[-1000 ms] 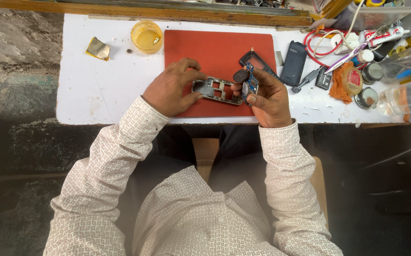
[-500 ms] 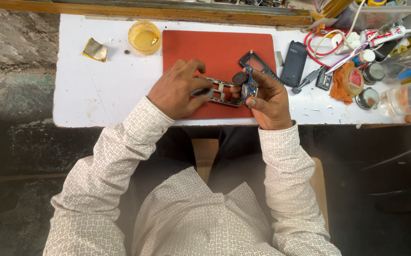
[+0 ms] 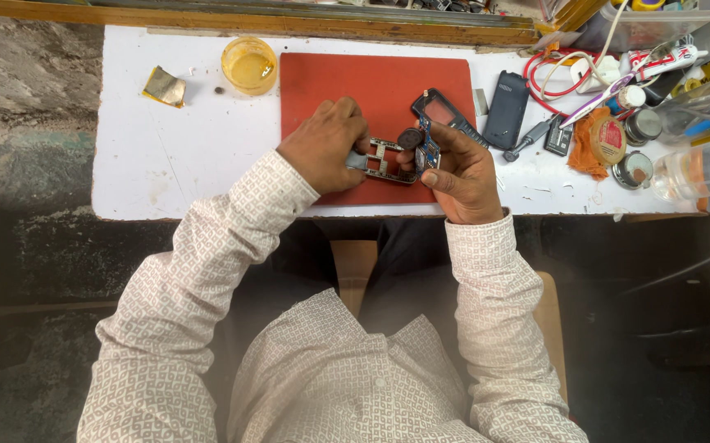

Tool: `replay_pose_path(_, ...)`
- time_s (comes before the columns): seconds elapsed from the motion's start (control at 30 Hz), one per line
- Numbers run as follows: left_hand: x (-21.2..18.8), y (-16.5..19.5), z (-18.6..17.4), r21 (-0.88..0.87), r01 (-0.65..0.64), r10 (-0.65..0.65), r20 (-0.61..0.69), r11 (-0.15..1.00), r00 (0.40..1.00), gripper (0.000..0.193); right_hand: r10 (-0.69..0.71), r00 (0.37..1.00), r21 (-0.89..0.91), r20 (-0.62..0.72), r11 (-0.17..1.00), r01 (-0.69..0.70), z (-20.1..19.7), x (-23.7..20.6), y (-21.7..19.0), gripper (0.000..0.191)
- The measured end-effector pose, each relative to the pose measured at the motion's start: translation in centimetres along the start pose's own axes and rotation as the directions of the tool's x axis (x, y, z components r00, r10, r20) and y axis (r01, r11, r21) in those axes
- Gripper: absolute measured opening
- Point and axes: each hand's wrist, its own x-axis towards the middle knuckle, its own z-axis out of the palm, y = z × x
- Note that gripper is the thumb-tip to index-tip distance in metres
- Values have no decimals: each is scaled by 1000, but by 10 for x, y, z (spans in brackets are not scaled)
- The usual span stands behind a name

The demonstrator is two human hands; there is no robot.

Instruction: The person cleans the internal circuit board of a disassembled mobile phone using a toothbrush, then uses a hot air gun on the components. They handle the speaker and other small parts, place the board into the phone housing, and press the keypad assembly onto the reassembled phone.

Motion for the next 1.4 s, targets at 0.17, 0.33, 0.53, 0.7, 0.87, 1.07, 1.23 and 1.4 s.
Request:
replay_pose_path(0.17, 13, -2, -7, 41, 43, -49, 154, 998, 987, 33, -15, 1000, 2, 5, 1000, 15, 0, 0, 1, 60)
replay_pose_path(0.33, 13, -2, -8, 34, 32, -38, 174, 999, 984, 35, -1, 1000, 25, 8, 1000, 1, -1, 0, 1, 59)
replay_pose_path(0.53, -2, -25, -25, -147, -13, 21, 51, 989, 998, 41, -6, 1000, 24, 10, 1000, 5, -1, 0, 0, 59)
replay_pose_path(0.7, -32, -49, -45, -35, 72, -75, -82, 997, 994, 39, -6, 1000, -34, 20, 999, 6, 0, 0, 0, 60)
replay_pose_path(0.87, -55, -47, -43, 129, 72, -42, -224, 989, 974, 40, -3, 1000, -105, 27, 994, 5, 6, 2, -1, 59)
replay_pose_path(1.07, -58, -20, -30, -84, -147, 107, -362, 986, 926, 31, 82, 996, -259, -28, 962, -87, 25, 7, -16, 59)
replay_pose_path(1.23, -40, 2, -17, -358, -199, 85, -311, 912, 947, 31, 184, 982, -362, -34, 914, -184, 50, 14, -32, 59)
replay_pose_path(1.4, -27, 6, -15, -544, -73, -83, -256, 836, 963, 17, 226, 974, -410, -1, 888, -207, 61, 23, -42, 60)
